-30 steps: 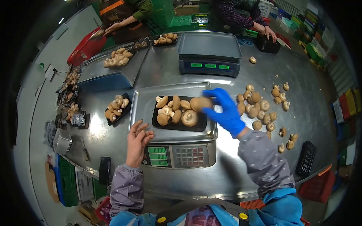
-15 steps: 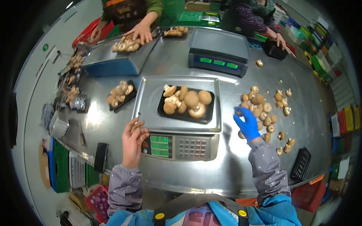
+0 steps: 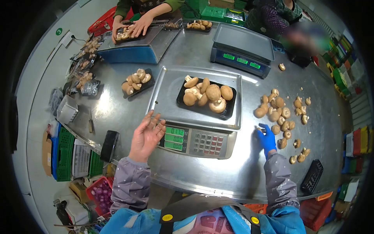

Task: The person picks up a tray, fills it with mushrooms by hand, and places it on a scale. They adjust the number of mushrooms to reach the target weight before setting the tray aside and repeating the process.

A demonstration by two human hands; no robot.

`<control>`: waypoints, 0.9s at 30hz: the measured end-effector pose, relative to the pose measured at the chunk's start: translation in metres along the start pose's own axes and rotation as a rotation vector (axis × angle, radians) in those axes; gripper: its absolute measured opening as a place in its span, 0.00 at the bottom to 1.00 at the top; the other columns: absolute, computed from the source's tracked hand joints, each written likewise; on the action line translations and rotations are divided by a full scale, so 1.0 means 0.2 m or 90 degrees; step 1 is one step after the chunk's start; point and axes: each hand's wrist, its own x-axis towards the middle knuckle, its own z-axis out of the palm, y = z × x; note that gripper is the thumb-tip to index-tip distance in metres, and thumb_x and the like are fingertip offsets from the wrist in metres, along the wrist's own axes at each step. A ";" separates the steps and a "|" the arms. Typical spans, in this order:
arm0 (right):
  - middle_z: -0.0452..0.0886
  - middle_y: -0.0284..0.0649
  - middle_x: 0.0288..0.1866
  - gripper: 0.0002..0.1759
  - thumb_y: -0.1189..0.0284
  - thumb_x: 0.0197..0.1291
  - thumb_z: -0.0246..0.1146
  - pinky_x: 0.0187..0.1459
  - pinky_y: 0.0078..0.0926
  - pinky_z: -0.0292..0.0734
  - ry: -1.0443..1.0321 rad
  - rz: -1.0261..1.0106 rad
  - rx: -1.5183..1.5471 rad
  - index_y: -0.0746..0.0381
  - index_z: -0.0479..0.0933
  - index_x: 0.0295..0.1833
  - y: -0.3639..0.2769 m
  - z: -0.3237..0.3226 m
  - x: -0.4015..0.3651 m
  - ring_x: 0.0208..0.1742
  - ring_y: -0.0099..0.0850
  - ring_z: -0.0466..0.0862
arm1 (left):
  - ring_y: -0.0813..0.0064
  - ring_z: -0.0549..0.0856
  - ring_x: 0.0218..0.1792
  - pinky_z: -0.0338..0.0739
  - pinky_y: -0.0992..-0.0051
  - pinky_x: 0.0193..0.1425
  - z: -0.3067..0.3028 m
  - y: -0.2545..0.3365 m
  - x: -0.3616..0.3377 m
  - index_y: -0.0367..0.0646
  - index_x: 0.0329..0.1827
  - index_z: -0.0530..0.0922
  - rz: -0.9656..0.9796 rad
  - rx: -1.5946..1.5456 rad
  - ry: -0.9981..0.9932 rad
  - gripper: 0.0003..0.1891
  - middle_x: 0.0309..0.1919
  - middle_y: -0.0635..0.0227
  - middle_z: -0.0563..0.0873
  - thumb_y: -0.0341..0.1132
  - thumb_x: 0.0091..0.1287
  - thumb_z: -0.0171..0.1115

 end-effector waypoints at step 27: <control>0.71 0.30 0.38 0.13 0.63 0.65 0.53 0.39 0.14 0.65 -0.029 -0.095 0.279 0.58 0.70 0.49 -0.92 0.12 0.27 0.39 0.18 0.67 | 0.65 0.83 0.31 0.79 0.76 0.32 0.17 -0.18 0.59 0.30 0.57 0.59 0.015 0.588 -0.050 0.21 0.53 0.48 0.70 0.19 0.59 0.44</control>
